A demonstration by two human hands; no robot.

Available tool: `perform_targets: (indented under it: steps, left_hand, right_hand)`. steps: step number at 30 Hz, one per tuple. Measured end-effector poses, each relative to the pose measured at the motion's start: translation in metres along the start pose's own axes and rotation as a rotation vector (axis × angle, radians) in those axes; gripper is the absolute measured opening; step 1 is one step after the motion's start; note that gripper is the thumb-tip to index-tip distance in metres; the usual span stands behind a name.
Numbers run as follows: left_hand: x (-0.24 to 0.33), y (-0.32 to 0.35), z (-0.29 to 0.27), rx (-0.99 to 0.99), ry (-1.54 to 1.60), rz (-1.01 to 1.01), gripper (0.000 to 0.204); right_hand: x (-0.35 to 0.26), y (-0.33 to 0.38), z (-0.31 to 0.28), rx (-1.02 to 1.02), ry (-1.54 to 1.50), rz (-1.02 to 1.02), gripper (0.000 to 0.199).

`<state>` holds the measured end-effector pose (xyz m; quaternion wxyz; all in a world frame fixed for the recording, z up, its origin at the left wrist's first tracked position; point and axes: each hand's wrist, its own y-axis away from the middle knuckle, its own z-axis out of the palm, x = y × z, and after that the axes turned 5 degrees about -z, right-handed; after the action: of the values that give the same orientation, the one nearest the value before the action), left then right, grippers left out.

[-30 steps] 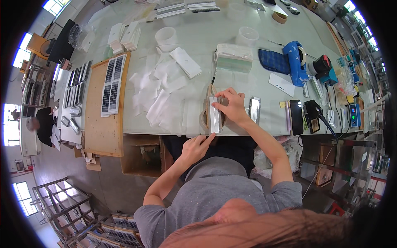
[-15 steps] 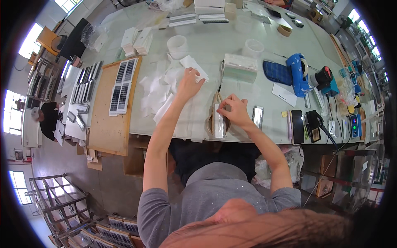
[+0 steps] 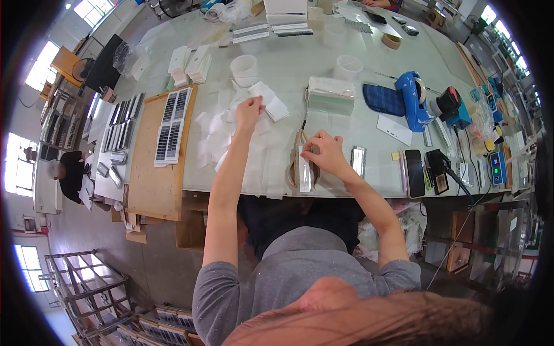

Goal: The person assembles small solar panels by wrapping solar cell strips with white protective backing strips by hand, then places the completed panels onto a wooden board.

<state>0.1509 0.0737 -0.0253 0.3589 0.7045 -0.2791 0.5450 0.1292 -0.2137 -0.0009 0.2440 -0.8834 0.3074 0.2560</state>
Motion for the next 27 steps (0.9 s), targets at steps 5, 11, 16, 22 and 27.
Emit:
perform_targets:
  steps: [5,11,16,22,27]
  left_hand:
    - [0.012,0.123,0.010,0.052,-0.382,0.819,0.018]
    - [-0.013,0.219,-0.002,-0.399,-0.448,0.929,0.028]
    - [-0.030,0.227,-0.013,-0.488,-0.435,0.836,0.016]
    - [-0.032,0.231,-0.014,-0.429,-0.468,0.823,0.006]
    - [-0.034,0.229,-0.013,-0.418,-0.493,0.861,0.007]
  right_hand:
    - [-0.012,-0.011,-0.021,0.111,-0.753,0.302,0.025]
    - [-0.014,0.012,-0.018,-0.042,-0.933,0.484,0.023]
    - [-0.008,0.032,-0.002,0.036,-0.428,0.281,0.025]
    - [-0.014,0.039,0.002,0.115,-0.089,0.123,0.026]
    - [-0.012,0.039,0.003,0.141,-0.064,0.087,0.025]
